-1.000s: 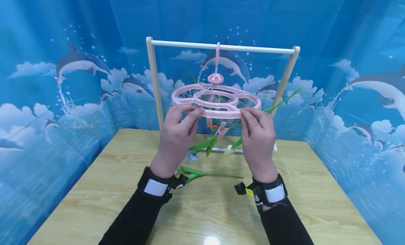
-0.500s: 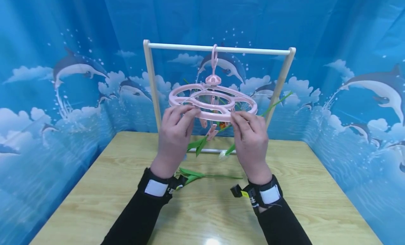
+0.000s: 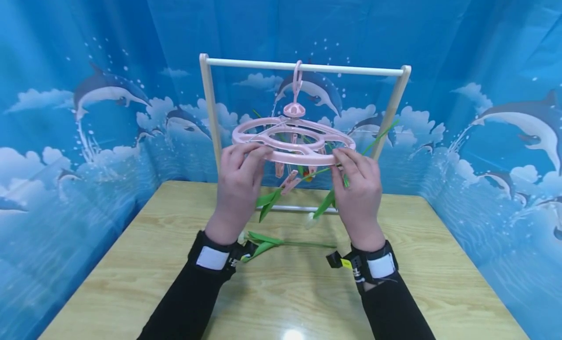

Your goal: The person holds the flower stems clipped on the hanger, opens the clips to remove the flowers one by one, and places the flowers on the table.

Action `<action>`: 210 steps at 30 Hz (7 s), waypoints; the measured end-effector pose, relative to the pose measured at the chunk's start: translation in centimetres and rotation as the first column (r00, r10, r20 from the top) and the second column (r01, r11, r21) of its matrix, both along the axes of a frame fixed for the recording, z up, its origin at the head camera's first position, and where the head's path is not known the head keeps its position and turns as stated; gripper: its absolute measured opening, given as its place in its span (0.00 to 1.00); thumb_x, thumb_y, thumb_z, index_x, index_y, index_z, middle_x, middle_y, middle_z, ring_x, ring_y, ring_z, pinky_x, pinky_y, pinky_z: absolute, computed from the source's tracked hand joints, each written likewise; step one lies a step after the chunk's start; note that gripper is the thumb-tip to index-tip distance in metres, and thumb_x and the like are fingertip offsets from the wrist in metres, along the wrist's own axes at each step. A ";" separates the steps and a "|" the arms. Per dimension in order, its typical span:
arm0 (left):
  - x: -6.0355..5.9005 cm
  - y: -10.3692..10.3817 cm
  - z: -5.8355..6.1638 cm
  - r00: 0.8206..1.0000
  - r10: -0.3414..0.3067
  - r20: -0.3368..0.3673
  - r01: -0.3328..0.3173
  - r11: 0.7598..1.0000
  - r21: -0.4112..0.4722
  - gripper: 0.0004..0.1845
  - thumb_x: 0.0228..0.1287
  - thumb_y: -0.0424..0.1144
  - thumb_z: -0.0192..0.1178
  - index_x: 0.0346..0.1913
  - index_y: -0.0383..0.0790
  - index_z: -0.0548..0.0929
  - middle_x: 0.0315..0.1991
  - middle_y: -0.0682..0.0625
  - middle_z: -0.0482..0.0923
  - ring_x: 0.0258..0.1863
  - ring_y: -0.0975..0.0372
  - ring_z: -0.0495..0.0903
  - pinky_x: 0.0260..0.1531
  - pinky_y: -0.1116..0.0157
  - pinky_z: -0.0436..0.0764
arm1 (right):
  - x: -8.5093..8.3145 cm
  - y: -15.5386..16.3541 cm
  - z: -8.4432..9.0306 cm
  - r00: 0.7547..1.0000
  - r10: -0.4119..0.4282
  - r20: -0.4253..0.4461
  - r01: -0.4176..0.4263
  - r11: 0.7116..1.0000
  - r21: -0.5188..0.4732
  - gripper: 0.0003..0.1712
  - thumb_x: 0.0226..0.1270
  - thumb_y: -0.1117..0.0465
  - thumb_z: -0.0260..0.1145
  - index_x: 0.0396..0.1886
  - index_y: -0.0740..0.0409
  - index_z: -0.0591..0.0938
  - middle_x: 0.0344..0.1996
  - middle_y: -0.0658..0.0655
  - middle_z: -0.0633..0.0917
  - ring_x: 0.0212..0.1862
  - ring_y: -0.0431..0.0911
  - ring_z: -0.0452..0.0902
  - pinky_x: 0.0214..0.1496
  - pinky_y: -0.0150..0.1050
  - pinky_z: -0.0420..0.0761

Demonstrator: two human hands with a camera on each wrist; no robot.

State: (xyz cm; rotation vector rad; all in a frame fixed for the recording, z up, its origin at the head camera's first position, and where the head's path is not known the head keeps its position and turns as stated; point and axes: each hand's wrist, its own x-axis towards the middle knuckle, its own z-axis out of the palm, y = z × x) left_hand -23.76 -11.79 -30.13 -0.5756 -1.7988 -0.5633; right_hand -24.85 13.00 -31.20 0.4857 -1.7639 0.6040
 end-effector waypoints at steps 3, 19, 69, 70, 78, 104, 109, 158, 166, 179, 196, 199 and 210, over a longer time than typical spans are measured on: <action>0.1 0.0 0.0 1.000 0.006 0.016 -0.005 1.000 -0.003 0.10 0.82 0.32 0.61 0.59 0.37 0.87 0.58 0.39 0.87 0.60 0.43 0.81 0.63 0.48 0.84 | 0.0 0.2 0.1 1.000 -0.005 0.002 0.005 1.000 -0.018 0.14 0.78 0.64 0.72 0.59 0.62 0.91 0.56 0.65 0.92 0.52 0.64 0.84 0.53 0.55 0.82; 2.6 0.4 0.9 0.970 0.025 0.243 0.033 0.972 -0.232 0.15 0.67 0.47 0.79 0.47 0.41 0.89 0.42 0.48 0.88 0.44 0.53 0.83 0.50 0.57 0.86 | 0.1 0.5 0.2 1.000 -0.018 0.002 0.018 0.999 -0.052 0.14 0.82 0.61 0.68 0.59 0.62 0.91 0.54 0.67 0.92 0.50 0.66 0.83 0.51 0.57 0.82; 3.7 2.0 0.1 0.779 0.073 0.623 0.151 0.943 -0.298 0.13 0.68 0.38 0.77 0.52 0.54 0.89 0.47 0.57 0.94 0.45 0.62 0.92 0.49 0.60 0.92 | 4.7 -1.0 2.1 0.889 0.025 0.458 -0.166 0.948 0.270 0.24 0.74 0.52 0.76 0.63 0.58 0.89 0.58 0.58 0.93 0.57 0.57 0.87 0.54 0.52 0.90; 3.7 2.0 0.0 0.781 0.068 0.621 0.154 0.943 -0.296 0.13 0.68 0.38 0.77 0.52 0.54 0.89 0.47 0.57 0.94 0.45 0.62 0.92 0.49 0.60 0.92 | 4.7 -1.0 2.0 0.892 0.026 0.451 -0.165 0.948 0.273 0.23 0.73 0.53 0.76 0.62 0.58 0.90 0.56 0.58 0.93 0.54 0.56 0.87 0.52 0.50 0.90; 3.7 2.1 0.2 0.799 0.042 0.600 0.171 0.940 -0.294 0.13 0.68 0.37 0.77 0.51 0.54 0.89 0.47 0.57 0.94 0.46 0.62 0.93 0.49 0.60 0.92 | 4.5 -1.0 2.0 0.915 0.054 0.401 -0.158 0.960 0.232 0.18 0.69 0.56 0.79 0.55 0.59 0.92 0.49 0.57 0.95 0.47 0.54 0.83 0.44 0.45 0.83; 3.8 1.8 1.0 0.810 0.051 0.584 0.180 0.927 -0.330 0.12 0.67 0.38 0.78 0.50 0.53 0.90 0.46 0.58 0.93 0.42 0.64 0.90 0.47 0.62 0.91 | 4.2 -0.6 2.4 0.921 0.082 0.382 -0.136 0.984 0.116 0.07 0.73 0.62 0.75 0.41 0.62 0.88 0.37 0.59 0.91 0.38 0.55 0.75 0.39 0.43 0.72; 4.0 1.6 1.2 0.805 0.055 0.591 0.182 0.925 -0.333 0.12 0.67 0.37 0.78 0.50 0.53 0.90 0.47 0.58 0.93 0.44 0.63 0.90 0.49 0.62 0.91 | 4.2 -0.5 2.5 0.916 0.069 0.395 -0.120 0.987 0.105 0.08 0.72 0.61 0.75 0.42 0.63 0.89 0.38 0.59 0.92 0.37 0.55 0.75 0.38 0.42 0.70; 4.1 0.3 1.8 0.806 0.114 0.581 0.102 0.940 -0.325 0.14 0.67 0.37 0.78 0.53 0.51 0.92 0.47 0.56 0.94 0.46 0.61 0.89 0.51 0.61 0.91 | 4.7 0.5 1.8 0.910 -0.078 0.407 -0.073 0.937 0.342 0.06 0.66 0.66 0.82 0.42 0.57 0.95 0.37 0.56 0.88 0.38 0.53 0.78 0.37 0.43 0.76; 3.9 0.4 1.4 0.816 0.104 0.569 0.108 0.939 -0.327 0.13 0.67 0.36 0.78 0.52 0.52 0.91 0.46 0.57 0.93 0.47 0.61 0.89 0.52 0.60 0.91 | 4.6 0.4 1.4 0.896 -0.099 0.432 -0.062 0.937 0.343 0.06 0.67 0.64 0.81 0.43 0.55 0.95 0.38 0.55 0.90 0.38 0.52 0.80 0.36 0.44 0.81; 3.4 0.8 1.0 0.806 0.117 0.580 0.115 0.930 -0.348 0.13 0.67 0.35 0.78 0.51 0.50 0.92 0.47 0.57 0.94 0.47 0.62 0.90 0.53 0.61 0.91 | 4.4 0.0 1.3 0.838 -0.163 0.521 -0.062 0.920 0.388 0.06 0.68 0.62 0.81 0.44 0.53 0.95 0.40 0.54 0.93 0.41 0.52 0.86 0.39 0.45 0.88; 2.9 1.2 0.5 0.780 0.185 0.598 0.115 0.897 -0.427 0.09 0.69 0.37 0.76 0.48 0.53 0.91 0.45 0.59 0.93 0.45 0.62 0.90 0.50 0.61 0.90 | 4.0 -0.1 0.9 0.783 -0.182 0.595 -0.104 0.905 0.413 0.03 0.69 0.62 0.80 0.40 0.51 0.95 0.41 0.51 0.93 0.42 0.52 0.90 0.41 0.48 0.91; 2.8 1.2 0.4 0.770 0.184 0.611 0.122 0.898 -0.424 0.09 0.70 0.36 0.76 0.48 0.53 0.91 0.45 0.58 0.93 0.45 0.62 0.91 0.50 0.61 0.91 | 3.9 -0.2 0.9 0.768 -0.194 0.610 -0.108 0.900 0.422 0.03 0.69 0.61 0.80 0.40 0.51 0.95 0.40 0.51 0.93 0.41 0.51 0.91 0.41 0.47 0.91; 2.3 1.5 0.0 0.737 0.215 0.640 0.145 0.875 -0.461 0.09 0.70 0.38 0.76 0.48 0.53 0.90 0.45 0.57 0.93 0.44 0.63 0.91 0.47 0.63 0.90 | 3.7 -0.4 0.7 0.722 -0.229 0.653 -0.118 0.889 0.443 0.03 0.69 0.61 0.80 0.40 0.50 0.95 0.39 0.49 0.93 0.38 0.48 0.91 0.37 0.45 0.89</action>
